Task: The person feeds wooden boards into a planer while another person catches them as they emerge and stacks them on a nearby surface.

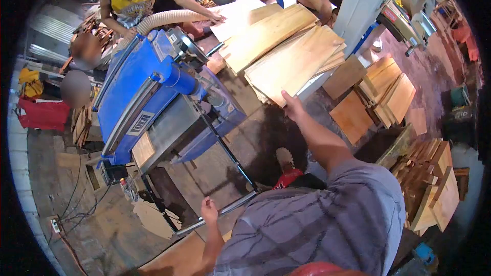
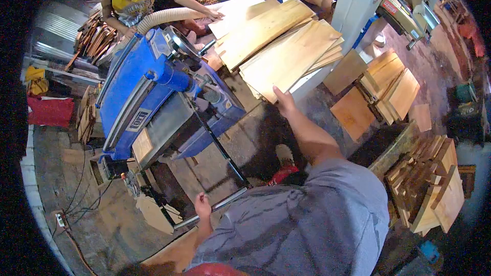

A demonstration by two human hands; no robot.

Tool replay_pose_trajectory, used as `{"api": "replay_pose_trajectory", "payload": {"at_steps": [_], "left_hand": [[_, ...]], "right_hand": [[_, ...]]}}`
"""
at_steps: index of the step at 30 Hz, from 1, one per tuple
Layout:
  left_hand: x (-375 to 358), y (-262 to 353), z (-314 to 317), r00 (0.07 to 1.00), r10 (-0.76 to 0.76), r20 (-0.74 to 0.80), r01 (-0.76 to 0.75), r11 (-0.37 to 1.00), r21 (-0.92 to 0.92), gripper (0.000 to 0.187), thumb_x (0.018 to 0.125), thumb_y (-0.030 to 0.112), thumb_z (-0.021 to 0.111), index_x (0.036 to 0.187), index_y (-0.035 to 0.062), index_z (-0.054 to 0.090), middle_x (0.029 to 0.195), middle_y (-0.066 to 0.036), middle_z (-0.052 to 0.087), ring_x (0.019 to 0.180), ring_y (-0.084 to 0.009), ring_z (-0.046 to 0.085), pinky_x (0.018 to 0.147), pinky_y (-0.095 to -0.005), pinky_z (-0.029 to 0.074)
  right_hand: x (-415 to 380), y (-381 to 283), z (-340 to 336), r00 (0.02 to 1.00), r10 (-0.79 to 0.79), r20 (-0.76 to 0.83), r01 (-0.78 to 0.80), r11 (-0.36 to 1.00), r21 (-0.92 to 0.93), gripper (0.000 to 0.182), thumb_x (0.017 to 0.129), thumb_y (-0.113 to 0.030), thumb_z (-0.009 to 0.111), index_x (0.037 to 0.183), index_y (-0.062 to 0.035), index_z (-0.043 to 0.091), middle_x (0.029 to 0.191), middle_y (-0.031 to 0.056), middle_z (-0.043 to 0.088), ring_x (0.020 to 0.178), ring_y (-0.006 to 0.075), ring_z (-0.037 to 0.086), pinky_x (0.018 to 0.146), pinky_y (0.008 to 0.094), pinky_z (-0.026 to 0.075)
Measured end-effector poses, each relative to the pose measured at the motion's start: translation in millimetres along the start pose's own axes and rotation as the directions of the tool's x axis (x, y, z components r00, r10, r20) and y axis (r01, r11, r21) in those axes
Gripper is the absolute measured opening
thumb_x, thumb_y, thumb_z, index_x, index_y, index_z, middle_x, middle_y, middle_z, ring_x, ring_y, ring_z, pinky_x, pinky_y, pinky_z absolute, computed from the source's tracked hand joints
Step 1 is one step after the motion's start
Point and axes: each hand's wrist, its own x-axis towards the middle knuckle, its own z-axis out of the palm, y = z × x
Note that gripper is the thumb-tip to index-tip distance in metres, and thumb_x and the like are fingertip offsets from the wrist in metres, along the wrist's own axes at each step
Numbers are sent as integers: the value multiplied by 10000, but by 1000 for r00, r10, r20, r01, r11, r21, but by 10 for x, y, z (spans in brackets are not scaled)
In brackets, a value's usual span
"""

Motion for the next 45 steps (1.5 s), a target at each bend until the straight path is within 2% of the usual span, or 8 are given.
{"api": "replay_pose_trajectory", "payload": {"at_steps": [16,23,28,29,31,36,42,45], "left_hand": [[521,1953,-525,673,739,28,-342,345,-874,452,907,170,607,1306,11,466,1216,-145,584,1110,-184,561,971,-330,434],[568,945,-1071,886,349,-304,-417,317,-852,346,941,286,560,1091,-23,596,998,-142,671,894,-195,632,793,-342,482],[1137,102,-782,976,212,41,23,86,-996,615,944,591,385,874,41,651,788,-82,654,701,-196,621,625,-340,484],[1238,-70,-757,896,348,277,313,-52,-948,602,945,596,381,819,70,643,732,-70,629,650,-181,608,583,-336,480],[1623,-328,-459,342,905,-253,567,-413,-713,407,947,453,478,902,54,545,666,-58,532,575,-167,528,522,-289,444],[722,-552,-1143,335,923,-189,734,-381,-563,349,920,360,524,1012,24,509,809,-74,551,690,-178,544,644,-319,461],[564,-612,-852,-122,976,-182,930,49,-364,459,909,442,489,1035,2,508,761,-56,522,674,-190,497,690,-325,423],[496,-847,-1113,175,984,14,792,-133,-596,546,928,470,453,1142,-31,498,935,-114,589,808,-252,569,784,-373,462]], "right_hand": [[-2894,244,632,851,123,510,299,684,-665,363,884,-167,651,1188,18,575,1084,93,658,981,147,591,870,330,474],[-3612,1017,1661,671,296,680,483,521,-704,377,895,-178,628,1205,24,555,1137,107,631,1037,168,570,927,338,445],[-4012,1575,2328,299,504,810,493,646,-584,817,897,-289,623,1509,-56,135,1493,161,285,1375,237,291,1105,370,261],[-3942,1734,2437,243,424,873,617,627,-476,768,901,-296,625,1488,-38,201,1465,178,329,1359,240,322,1110,384,265],[-3913,1879,2711,311,372,875,777,431,-460,782,917,-421,577,1451,36,235,1457,164,345,1359,247,319,1105,391,271],[-3581,2390,3158,648,241,722,468,622,-628,578,953,-223,553,1421,8,304,1188,117,541,1027,164,550,905,320,455],[-3420,2596,3546,703,388,596,71,796,-601,407,968,-257,545,1263,15,473,1128,118,610,983,176,585,869,333,481],[-3453,2673,3584,663,425,616,-149,882,-448,323,981,-254,524,1179,1,541,1135,133,626,1011,221,611,881,372,509]]}}
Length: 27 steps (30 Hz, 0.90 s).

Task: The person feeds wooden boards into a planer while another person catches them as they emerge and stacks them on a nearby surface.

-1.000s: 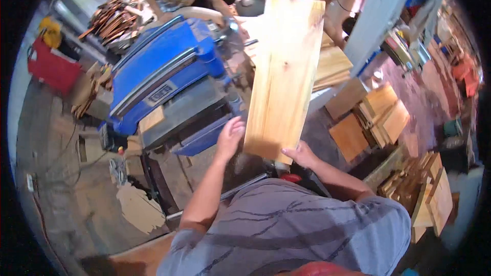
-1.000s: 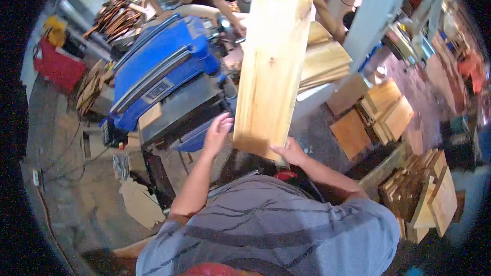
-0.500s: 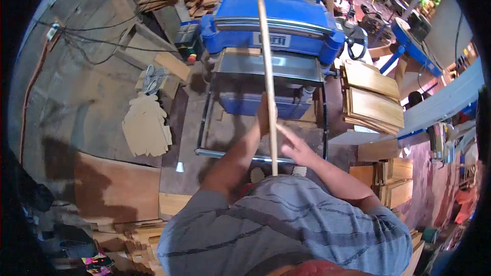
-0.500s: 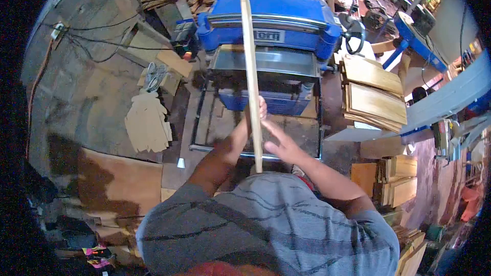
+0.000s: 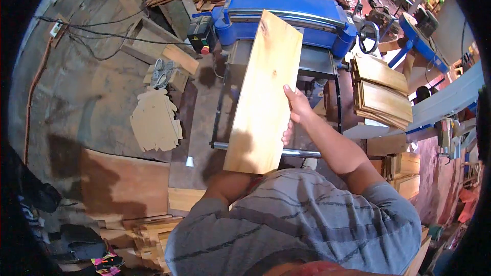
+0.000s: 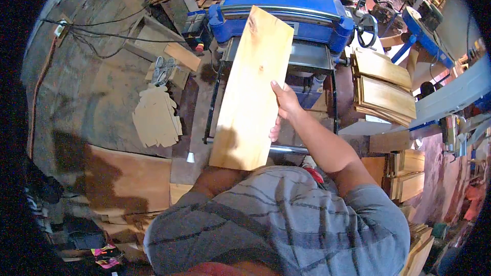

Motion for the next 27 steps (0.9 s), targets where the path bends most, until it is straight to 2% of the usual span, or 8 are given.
{"api": "replay_pose_trajectory", "payload": {"at_steps": [5,8,10,11,14,18,20,27], "left_hand": [[-769,-16,682,760,508,-405,-471,860,196,779,918,618,406,1403,10,358,1342,-125,492,1228,-262,482,1024,-392,409],[-1561,108,330,825,401,-397,-294,906,304,779,906,586,479,1431,31,330,1351,-126,490,1228,-251,485,1027,-403,402],[-1661,26,414,674,450,-586,105,727,679,726,950,506,473,1448,12,288,1387,-131,458,1208,-201,500,989,-372,421],[-1544,-67,508,452,489,-746,236,741,629,661,941,441,548,1408,9,366,1322,-111,511,1131,-186,540,935,-321,443],[-1555,-108,48,263,593,-761,435,631,642,514,944,332,575,1325,3,471,1209,-90,580,1041,-181,577,871,-290,464],[-1335,-51,45,220,669,-710,421,592,688,445,948,319,549,1244,-12,533,1091,-86,628,980,-186,595,850,-319,471],[-1180,129,67,148,728,-670,775,336,536,507,945,359,542,1269,-29,504,1114,-134,622,1004,-218,596,856,-349,468],[-1062,363,-587,30,851,-524,639,387,665,480,867,402,618,1050,-42,621,1034,-212,666,928,-264,643,774,-380,477]], "right_hand": [[241,119,-107,982,-120,-143,103,987,-125,299,982,-199,518,1205,1,511,1142,107,631,987,203,616,895,360,498],[412,329,-313,979,-132,-155,103,978,-182,286,988,-190,501,1185,18,506,1111,134,634,976,224,622,859,374,519],[485,541,-387,976,-106,-191,62,973,-221,284,989,-193,500,1180,17,509,1105,133,636,971,226,623,855,371,518],[545,648,-428,970,-89,-227,27,965,-261,281,990,-195,499,1174,17,511,1099,133,638,965,227,624,852,369,517],[731,891,-519,963,21,-269,-72,980,-183,290,992,-199,493,1176,25,509,1113,140,633,963,226,622,845,366,516],[746,923,-591,939,194,-283,-259,942,-212,348,990,-215,488,1229,38,487,1178,166,607,1012,247,615,872,386,508],[500,854,-466,939,229,-257,-288,930,-226,369,989,-218,484,1258,36,471,1202,171,596,1051,256,605,897,394,503],[-235,1159,-650,819,574,-10,-572,814,-107,427,997,-330,460,1330,-63,431,1239,116,589,1056,243,623,859,391,538]]}}
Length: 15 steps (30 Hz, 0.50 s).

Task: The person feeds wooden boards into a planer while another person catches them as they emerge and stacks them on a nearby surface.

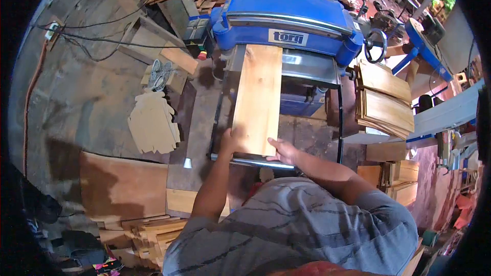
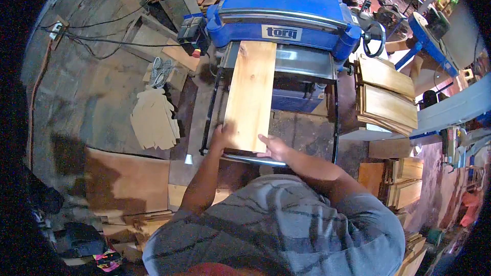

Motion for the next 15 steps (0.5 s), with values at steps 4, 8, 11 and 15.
{"api": "replay_pose_trajectory", "payload": {"at_steps": [4,8,11,15], "left_hand": [[414,-225,36,998,-54,19,54,999,-10,421,874,362,619,1018,-34,621,1011,-192,673,938,-247,641,765,-379,477],[880,-135,63,991,72,109,-83,992,99,438,913,405,540,987,-21,605,957,-211,653,909,-305,628,770,-417,466],[1152,24,113,981,192,-6,-181,934,307,496,935,447,475,988,-30,601,923,-242,623,876,-362,606,778,-431,449],[1263,146,106,983,182,-2,-177,955,240,511,927,458,477,976,-34,608,970,-270,615,945,-421,578,812,-460,432]], "right_hand": [[58,-142,94,997,-9,-72,-2,990,-142,397,1001,-368,442,1280,-87,465,1142,92,637,916,221,668,675,363,559],[379,-378,136,977,-132,-167,96,974,-205,401,1004,-358,433,1266,-55,461,1104,108,645,836,215,676,632,332,563],[640,-517,132,953,-218,-211,182,968,-174,377,1006,-341,433,1241,-50,485,1039,111,658,777,210,676,610,308,569],[769,-582,182,938,-239,-251,189,960,-207,345,1009,-345,422,1192,-72,527,995,90,674,754,191,672,603,295,567]]}}
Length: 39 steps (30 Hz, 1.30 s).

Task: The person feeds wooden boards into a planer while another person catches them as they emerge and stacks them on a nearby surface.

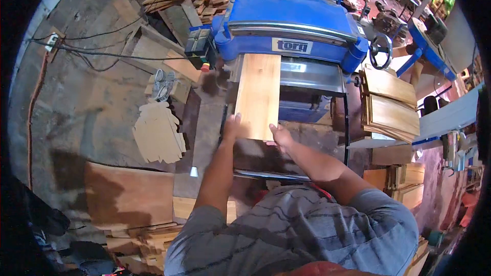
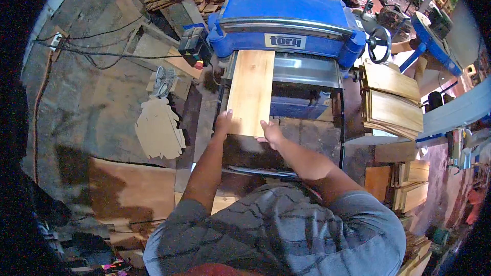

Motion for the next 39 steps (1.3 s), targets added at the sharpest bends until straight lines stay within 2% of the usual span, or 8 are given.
{"api": "replay_pose_trajectory", "payload": {"at_steps": [8,14,16,17,22,26,31,39], "left_hand": [[190,126,0,1000,-1,1,1,1000,26,523,916,469,487,942,-37,615,968,-269,624,957,-452,564,850,-486,432],[-44,602,48,1000,26,-16,-20,949,313,551,901,435,517,1258,14,519,1296,-260,507,1170,-417,502,968,-483,410],[-167,522,328,796,593,124,-558,638,531,654,847,386,614,1392,84,413,1409,-235,414,1290,-415,402,1075,-503,301],[-260,575,416,779,610,145,-586,626,514,654,847,386,614,1392,84,413,1409,-235,414,1290,-415,402,1075,-503,301],[-430,733,530,825,508,245,-551,632,545,677,873,396,562,1435,74,365,1512,-208,273,1419,-344,219,1150,-509,124],[-310,745,521,816,515,264,-566,617,546,699,885,409,556,1461,87,324,1528,-190,251,1423,-354,197,1152,-501,102],[-175,806,509,815,487,314,-571,582,578,701,900,409,553,1478,113,290,1549,-175,200,1436,-340,161,1154,-498,89],[-119,1176,515,898,267,349,-438,598,671,704,909,381,561,1489,128,252,1541,-200,198,1421,-375,183,1134,-528,159]], "right_hand": [[147,-156,-44,1000,1,7,-1,999,-37,345,1007,-361,422,1194,-94,534,978,77,681,737,181,668,603,296,563],[275,-255,-19,994,-7,-113,11,999,30,339,992,-313,469,1181,-40,536,962,101,677,754,186,675,570,301,577],[389,-247,-29,990,-30,-137,41,996,76,315,976,-271,508,1154,-14,540,989,135,661,723,194,663,561,316,579],[347,-339,-13,990,-24,-137,37,995,90,308,977,-271,510,1150,-19,542,971,120,643,728,203,649,546,320,570],[404,-363,-412,990,53,130,-68,992,110,306,971,-307,516,1030,-9,561,858,118,632,576,168,591,482,288,532],[-57,-248,-1115,985,-103,141,154,896,-416,349,940,-387,554,956,-38,567,810,62,628,627,126,612,538,271,516],[-1123,-233,-2115,958,-255,-130,262,964,36,234,951,-274,552,985,-43,565,845,54,628,648,128,615,550,263,503],[-1431,-74,-4070,829,-188,-526,326,928,182,188,956,-259,534,965,-72,551,806,43,617,640,122,597,545,262,507]]}}
